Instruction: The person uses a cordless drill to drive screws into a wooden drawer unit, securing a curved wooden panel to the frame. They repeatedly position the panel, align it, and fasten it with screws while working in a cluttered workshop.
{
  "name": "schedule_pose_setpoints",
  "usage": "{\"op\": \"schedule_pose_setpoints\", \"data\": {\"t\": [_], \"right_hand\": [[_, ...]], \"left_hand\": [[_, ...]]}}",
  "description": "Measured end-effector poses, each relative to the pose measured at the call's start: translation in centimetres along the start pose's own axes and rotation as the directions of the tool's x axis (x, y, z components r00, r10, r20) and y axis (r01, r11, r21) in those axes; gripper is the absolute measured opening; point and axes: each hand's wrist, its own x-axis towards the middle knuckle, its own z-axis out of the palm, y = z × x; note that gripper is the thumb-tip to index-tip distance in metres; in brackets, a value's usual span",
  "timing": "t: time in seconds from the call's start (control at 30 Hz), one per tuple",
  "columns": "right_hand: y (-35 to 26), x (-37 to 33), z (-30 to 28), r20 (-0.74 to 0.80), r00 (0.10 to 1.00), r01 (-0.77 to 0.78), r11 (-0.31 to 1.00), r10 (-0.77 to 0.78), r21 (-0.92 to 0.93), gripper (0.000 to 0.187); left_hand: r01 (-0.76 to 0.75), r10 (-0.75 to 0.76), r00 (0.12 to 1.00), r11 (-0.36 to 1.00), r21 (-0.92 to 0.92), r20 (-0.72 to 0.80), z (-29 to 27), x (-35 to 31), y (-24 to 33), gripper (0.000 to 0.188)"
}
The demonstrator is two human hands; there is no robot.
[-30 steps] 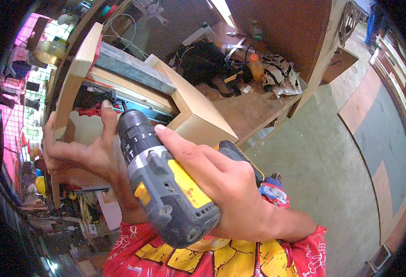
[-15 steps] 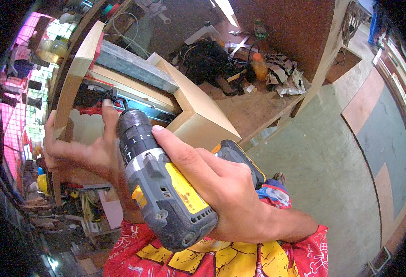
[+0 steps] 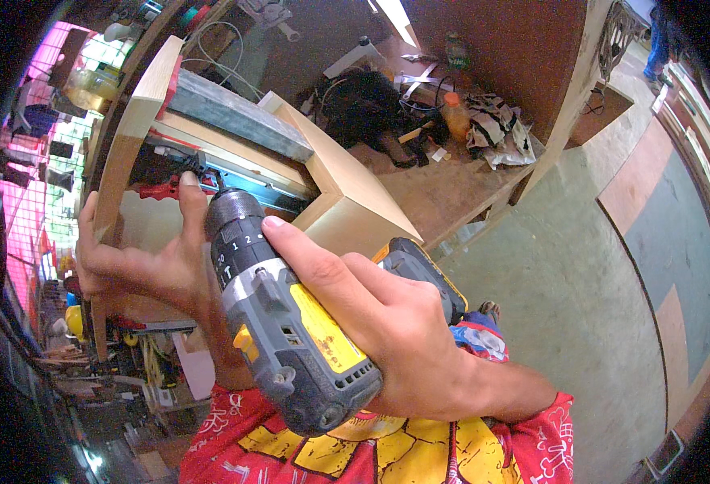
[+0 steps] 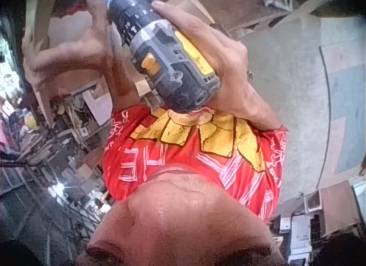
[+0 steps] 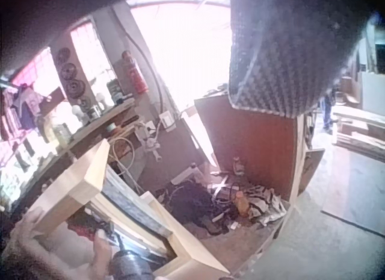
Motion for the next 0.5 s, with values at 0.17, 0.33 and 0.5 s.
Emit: {"op": "schedule_pose_setpoints", "data": {"t": [0.17, 0.33, 0.5], "right_hand": [[-0.2, 0.1, -0.3, 0.043, 0.998, -0.047, 0.999, 0.047, 0.001, 0.070], [0.4, 0.2, -0.1, -0.004, 1.000, -0.013, 1.000, 0.013, -0.025, 0.073], [0.5, 0.3, -0.2, -0.011, 1.000, 0.006, 1.000, -0.006, -0.021, 0.073]], "left_hand": [[0.049, -0.049, 0.999, 0.997, -0.057, 0.011, 0.3, 0.0, 0.3, 0.083], [0.035, -0.034, 0.999, 0.998, -0.045, 0.011, 0.8, -0.1, -0.3, 0.084], [0.012, -0.013, 1.000, 0.999, -0.050, -0.007, 1.1, 0.0, -0.3, 0.083]]}}
